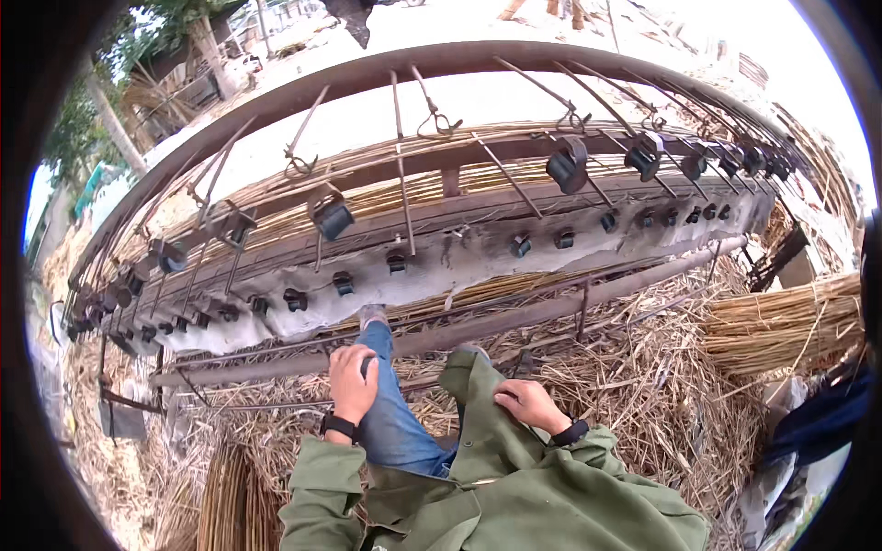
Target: The recorder is operating a weaving machine to create straw mats, manually feeding long bundles of straw into the loom and managing the spools.
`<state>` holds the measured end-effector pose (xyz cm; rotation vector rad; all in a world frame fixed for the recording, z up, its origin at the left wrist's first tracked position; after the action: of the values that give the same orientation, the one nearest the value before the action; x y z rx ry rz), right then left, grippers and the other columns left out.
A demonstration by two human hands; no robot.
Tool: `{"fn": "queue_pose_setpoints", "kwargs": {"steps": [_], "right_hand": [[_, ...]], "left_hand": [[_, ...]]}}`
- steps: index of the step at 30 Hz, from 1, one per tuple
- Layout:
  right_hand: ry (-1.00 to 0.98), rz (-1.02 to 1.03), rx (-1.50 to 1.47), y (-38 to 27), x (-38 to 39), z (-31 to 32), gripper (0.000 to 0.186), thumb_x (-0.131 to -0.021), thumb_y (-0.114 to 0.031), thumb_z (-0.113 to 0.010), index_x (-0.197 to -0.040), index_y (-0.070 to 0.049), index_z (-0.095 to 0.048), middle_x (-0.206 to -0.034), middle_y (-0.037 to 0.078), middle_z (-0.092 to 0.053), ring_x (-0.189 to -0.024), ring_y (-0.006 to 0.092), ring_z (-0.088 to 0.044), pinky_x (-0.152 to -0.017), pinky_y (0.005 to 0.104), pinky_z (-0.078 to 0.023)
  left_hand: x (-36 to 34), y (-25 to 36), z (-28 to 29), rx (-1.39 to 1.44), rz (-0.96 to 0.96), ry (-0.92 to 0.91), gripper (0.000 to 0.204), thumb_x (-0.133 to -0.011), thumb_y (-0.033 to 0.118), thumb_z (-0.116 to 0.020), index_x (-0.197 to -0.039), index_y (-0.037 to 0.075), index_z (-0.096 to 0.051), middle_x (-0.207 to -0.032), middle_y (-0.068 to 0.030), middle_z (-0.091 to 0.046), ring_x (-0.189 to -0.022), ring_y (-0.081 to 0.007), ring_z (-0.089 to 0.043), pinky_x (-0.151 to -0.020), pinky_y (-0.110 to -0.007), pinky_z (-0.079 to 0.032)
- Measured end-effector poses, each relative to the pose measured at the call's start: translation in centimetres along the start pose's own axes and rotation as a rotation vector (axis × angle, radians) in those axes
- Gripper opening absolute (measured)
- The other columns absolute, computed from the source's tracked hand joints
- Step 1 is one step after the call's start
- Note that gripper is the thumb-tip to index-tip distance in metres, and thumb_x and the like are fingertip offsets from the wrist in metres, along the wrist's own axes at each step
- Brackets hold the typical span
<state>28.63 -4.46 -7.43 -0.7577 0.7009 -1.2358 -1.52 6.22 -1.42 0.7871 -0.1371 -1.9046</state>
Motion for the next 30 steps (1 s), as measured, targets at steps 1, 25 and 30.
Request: {"fn": "queue_pose_setpoints", "kwargs": {"steps": [1,25,30], "right_hand": [[0.040,-0.009,-0.013,-0.6,-0.3,0.1,0.018,-0.083,-0.020,-0.058,-0.088,-0.003,-0.061,-0.084,0.017,-0.062,-0.079,0.0352,-0.059,-0.068,0.0411,-0.047],[-0.114,-0.289,-0.141,1.2,-2.9,-3.3,0.012,-0.081,-0.009,-0.058,-0.081,-0.001,-0.066,-0.061,0.008,-0.063,-0.053,0.0135,-0.060,-0.055,0.0259,-0.047],[-0.156,-0.234,-0.096,1.6,-3.5,-4.9,0.014,-0.080,-0.012,-0.059,-0.081,0.000,-0.066,-0.060,0.008,-0.063,-0.054,0.0151,-0.061,-0.055,0.0269,-0.047]], "left_hand": [[0.1,-0.5,-0.3,0.013,0.026,0.011,0.013,-0.074,0.013,-0.062,-0.086,0.007,-0.060,-0.096,-0.0088,-0.060,-0.099,-0.0308,-0.050,-0.090,-0.040,-0.038],[1.5,-4.2,-5.9,-0.110,0.285,-0.047,0.008,-0.076,0.019,-0.059,-0.082,0.014,-0.059,-0.097,0.0005,-0.059,-0.103,-0.0233,-0.048,-0.082,-0.045,-0.040],[1.1,-2.7,-3.4,-0.126,0.245,0.026,0.009,-0.076,0.020,-0.060,-0.083,0.014,-0.059,-0.096,0.0015,-0.057,-0.101,-0.0213,-0.049,-0.079,-0.043,-0.039]]}}
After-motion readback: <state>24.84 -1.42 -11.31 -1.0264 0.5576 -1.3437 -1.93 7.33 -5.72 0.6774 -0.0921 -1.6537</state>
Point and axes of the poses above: each hand's wrist, its own x-axis away from the middle knuckle, its own z-axis out of the back of the hand, y = z × x, the point moved 3 cm from there along -x, towards the middle knuckle
